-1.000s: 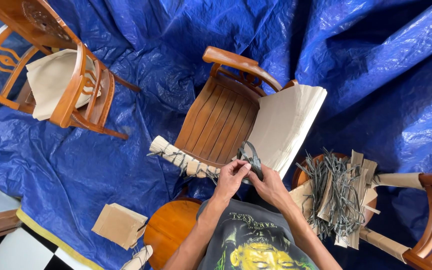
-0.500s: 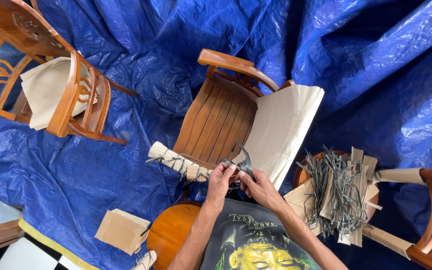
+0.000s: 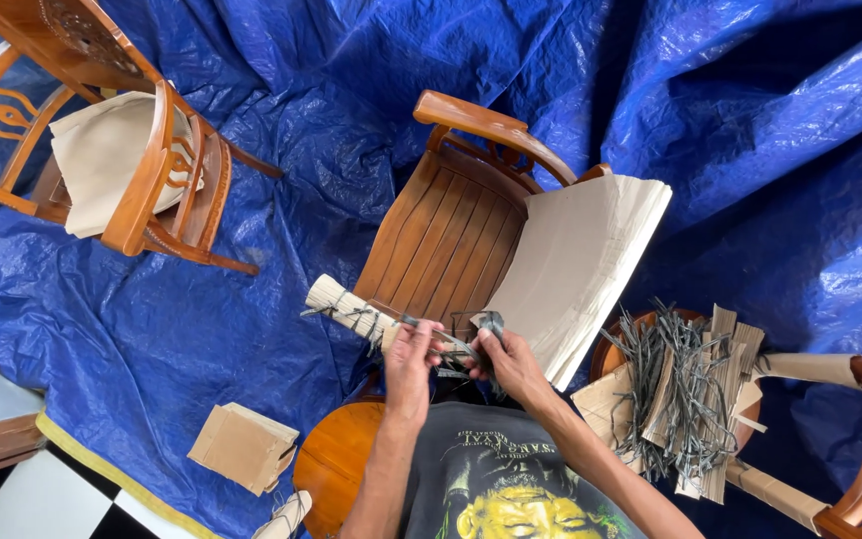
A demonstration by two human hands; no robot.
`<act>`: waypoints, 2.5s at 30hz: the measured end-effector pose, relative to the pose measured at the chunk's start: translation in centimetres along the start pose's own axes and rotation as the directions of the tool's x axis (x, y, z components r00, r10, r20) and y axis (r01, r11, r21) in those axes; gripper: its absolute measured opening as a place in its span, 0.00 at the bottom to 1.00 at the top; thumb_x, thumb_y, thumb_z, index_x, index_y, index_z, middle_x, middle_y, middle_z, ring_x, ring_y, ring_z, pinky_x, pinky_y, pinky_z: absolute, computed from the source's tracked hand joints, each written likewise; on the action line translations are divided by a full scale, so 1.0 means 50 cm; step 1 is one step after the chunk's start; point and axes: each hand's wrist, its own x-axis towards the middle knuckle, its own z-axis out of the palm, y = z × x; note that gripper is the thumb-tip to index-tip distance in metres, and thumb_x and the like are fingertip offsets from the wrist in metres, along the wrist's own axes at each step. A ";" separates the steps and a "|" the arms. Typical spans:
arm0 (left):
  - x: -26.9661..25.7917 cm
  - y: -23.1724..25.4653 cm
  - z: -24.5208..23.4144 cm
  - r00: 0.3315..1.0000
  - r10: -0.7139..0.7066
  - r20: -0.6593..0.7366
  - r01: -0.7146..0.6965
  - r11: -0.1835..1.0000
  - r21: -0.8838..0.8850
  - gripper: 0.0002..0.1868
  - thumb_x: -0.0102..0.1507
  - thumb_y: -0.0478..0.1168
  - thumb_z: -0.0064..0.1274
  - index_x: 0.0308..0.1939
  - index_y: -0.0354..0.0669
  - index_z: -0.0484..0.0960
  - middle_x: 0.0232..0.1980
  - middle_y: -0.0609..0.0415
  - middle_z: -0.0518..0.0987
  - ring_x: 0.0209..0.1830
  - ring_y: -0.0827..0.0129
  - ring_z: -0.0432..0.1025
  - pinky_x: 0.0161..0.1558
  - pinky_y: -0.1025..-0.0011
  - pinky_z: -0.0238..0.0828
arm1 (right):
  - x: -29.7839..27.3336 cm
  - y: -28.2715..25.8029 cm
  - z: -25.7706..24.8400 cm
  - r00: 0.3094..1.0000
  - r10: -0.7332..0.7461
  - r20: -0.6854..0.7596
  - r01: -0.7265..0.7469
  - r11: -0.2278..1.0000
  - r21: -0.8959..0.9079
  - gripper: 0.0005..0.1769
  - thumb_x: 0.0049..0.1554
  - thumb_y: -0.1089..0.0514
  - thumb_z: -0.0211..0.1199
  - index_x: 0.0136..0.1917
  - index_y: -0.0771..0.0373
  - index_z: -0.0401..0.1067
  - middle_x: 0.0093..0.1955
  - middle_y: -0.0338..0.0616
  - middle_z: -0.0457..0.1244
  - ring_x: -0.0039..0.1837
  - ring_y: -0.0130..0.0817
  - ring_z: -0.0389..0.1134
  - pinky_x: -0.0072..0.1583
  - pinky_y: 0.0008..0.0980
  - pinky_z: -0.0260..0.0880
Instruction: Wrapping wooden chairs with padding and securing them with plastic ties.
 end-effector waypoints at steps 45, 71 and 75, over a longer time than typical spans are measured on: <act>-0.126 0.220 -0.078 0.806 0.514 -0.292 -0.513 0.854 0.087 0.10 0.76 0.42 0.43 0.44 0.41 0.74 0.27 0.62 0.67 0.28 0.79 0.59 0.34 0.77 0.60 | 0.248 0.215 0.048 0.919 0.110 -0.379 -0.292 0.835 -0.466 0.18 0.59 0.49 0.58 0.51 0.68 0.70 0.46 0.59 0.69 0.51 0.55 0.71 0.55 0.53 0.68; -0.218 0.298 -0.017 0.681 0.663 -0.312 -0.663 0.738 0.121 0.14 0.77 0.45 0.44 0.38 0.47 0.68 0.28 0.63 0.62 0.25 0.80 0.56 0.29 0.78 0.53 | 0.109 0.198 0.183 0.957 -0.290 0.010 0.210 0.667 -0.715 0.38 0.57 0.53 0.61 0.74 0.74 0.55 0.77 0.70 0.50 0.78 0.64 0.47 0.75 0.50 0.46; -0.119 0.144 0.029 0.908 0.391 -0.149 -0.416 0.885 -0.210 0.08 0.76 0.42 0.41 0.45 0.43 0.71 0.31 0.61 0.69 0.30 0.77 0.63 0.33 0.75 0.62 | 0.051 0.059 0.167 0.978 -0.201 -0.059 0.164 0.908 -0.386 0.29 0.61 0.48 0.56 0.70 0.66 0.64 0.67 0.55 0.64 0.68 0.45 0.66 0.68 0.39 0.65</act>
